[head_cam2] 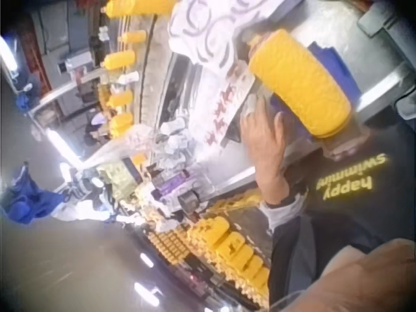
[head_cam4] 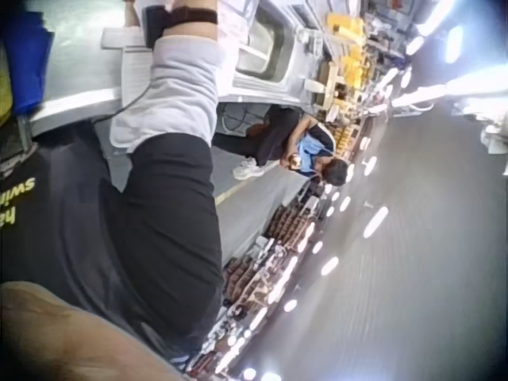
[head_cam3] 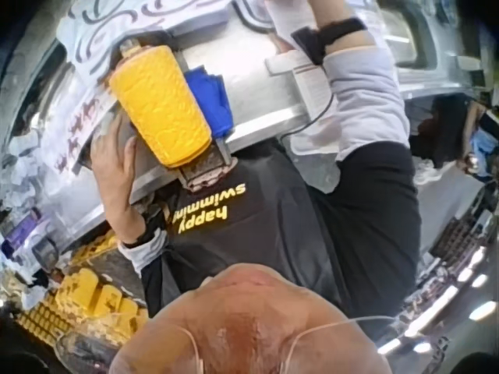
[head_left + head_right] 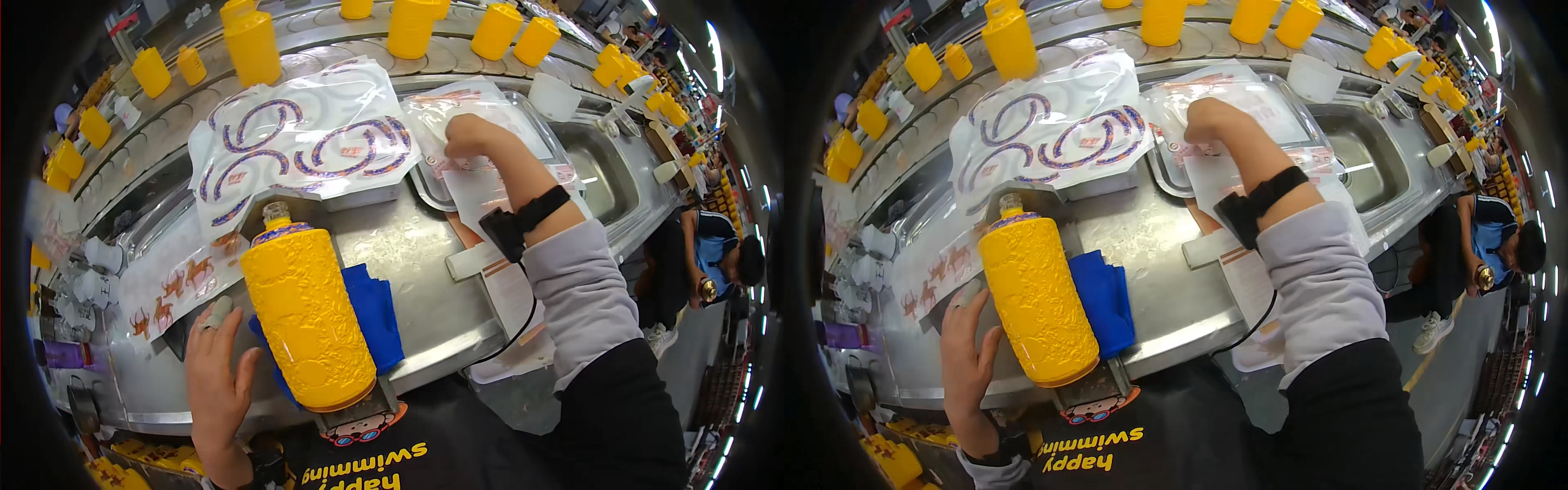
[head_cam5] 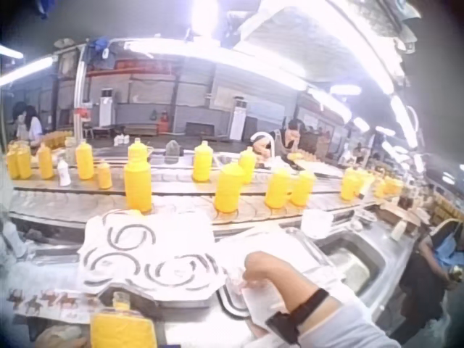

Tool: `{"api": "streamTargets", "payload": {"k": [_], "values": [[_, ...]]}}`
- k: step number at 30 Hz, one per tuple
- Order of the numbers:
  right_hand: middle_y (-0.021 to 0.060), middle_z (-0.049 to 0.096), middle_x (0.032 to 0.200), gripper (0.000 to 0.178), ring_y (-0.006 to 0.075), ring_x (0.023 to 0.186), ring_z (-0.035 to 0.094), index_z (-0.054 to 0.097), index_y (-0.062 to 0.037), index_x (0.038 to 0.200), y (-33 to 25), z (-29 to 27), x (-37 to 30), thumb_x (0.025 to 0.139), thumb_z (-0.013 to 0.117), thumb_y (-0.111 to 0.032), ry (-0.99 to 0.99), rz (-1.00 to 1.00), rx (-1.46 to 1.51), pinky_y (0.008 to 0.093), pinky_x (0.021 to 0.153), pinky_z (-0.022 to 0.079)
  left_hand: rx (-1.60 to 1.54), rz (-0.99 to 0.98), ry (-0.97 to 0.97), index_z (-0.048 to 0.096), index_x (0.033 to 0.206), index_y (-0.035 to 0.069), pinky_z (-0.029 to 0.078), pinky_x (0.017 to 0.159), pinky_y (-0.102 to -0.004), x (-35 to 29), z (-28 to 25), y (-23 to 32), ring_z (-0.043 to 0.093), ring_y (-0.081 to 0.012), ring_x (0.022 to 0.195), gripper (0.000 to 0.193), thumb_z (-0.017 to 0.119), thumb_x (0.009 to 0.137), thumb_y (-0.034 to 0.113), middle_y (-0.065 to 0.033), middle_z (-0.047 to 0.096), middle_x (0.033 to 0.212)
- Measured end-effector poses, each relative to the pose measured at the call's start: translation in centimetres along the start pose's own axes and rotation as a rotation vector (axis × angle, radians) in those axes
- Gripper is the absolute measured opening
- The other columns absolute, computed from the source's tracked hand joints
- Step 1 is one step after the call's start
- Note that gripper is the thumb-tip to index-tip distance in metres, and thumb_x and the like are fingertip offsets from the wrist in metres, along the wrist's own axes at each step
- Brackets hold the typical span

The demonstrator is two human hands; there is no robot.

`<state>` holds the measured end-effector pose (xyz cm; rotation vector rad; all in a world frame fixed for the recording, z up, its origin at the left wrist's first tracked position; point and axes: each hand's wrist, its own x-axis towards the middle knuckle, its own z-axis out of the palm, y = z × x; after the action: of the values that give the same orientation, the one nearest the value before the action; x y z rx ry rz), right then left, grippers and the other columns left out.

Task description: Applying adhesive labels to textured yellow containers in a manufacturing setting.

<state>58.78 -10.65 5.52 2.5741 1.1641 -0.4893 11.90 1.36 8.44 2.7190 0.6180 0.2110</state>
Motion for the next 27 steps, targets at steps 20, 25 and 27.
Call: {"api": "streamTargets", "payload": {"k": [20,25,27], "values": [[0.026,0.068,0.101,0.065,0.0384,0.096,0.066,0.07,0.0055,0.096,11.3,2.1,-2.0,0.075,0.067,-0.056,0.226,0.298,-0.042,0.0418,0.086,0.052,-0.012,-0.039,0.05,0.055,0.126,-0.002,0.035,0.104,-0.0486,-1.6,1.3,0.0,0.046,-0.0436,0.122,0.043,0.062,0.087,0.013,-0.0238,0.054,0.129],[0.0235,0.069,0.095,0.031,0.0327,0.084,0.068,0.07,0.0057,0.093,14.8,2.1,-1.4,0.079,0.06,-0.021,0.344,0.323,0.203,0.0421,0.074,0.054,-0.032,-0.013,0.045,0.054,0.128,0.001,0.034,0.105,-0.0463,-2.1,1.3,0.2,0.047,-0.0438,0.121,0.04,0.057,0.091,0.017,-0.0236,0.054,0.129],[0.0223,0.069,0.092,0.03,0.0318,0.079,0.068,0.069,0.0059,0.094,17.1,2.0,-2.7,0.08,0.06,-0.019,0.363,0.419,0.424,0.0423,0.068,0.054,-0.024,-0.031,0.083,0.055,0.126,-0.001,0.036,0.104,-0.0475,-2.5,1.8,-0.4,0.047,-0.043,0.122,0.042,0.061,0.086,0.011,-0.0237,0.055,0.128]]}}
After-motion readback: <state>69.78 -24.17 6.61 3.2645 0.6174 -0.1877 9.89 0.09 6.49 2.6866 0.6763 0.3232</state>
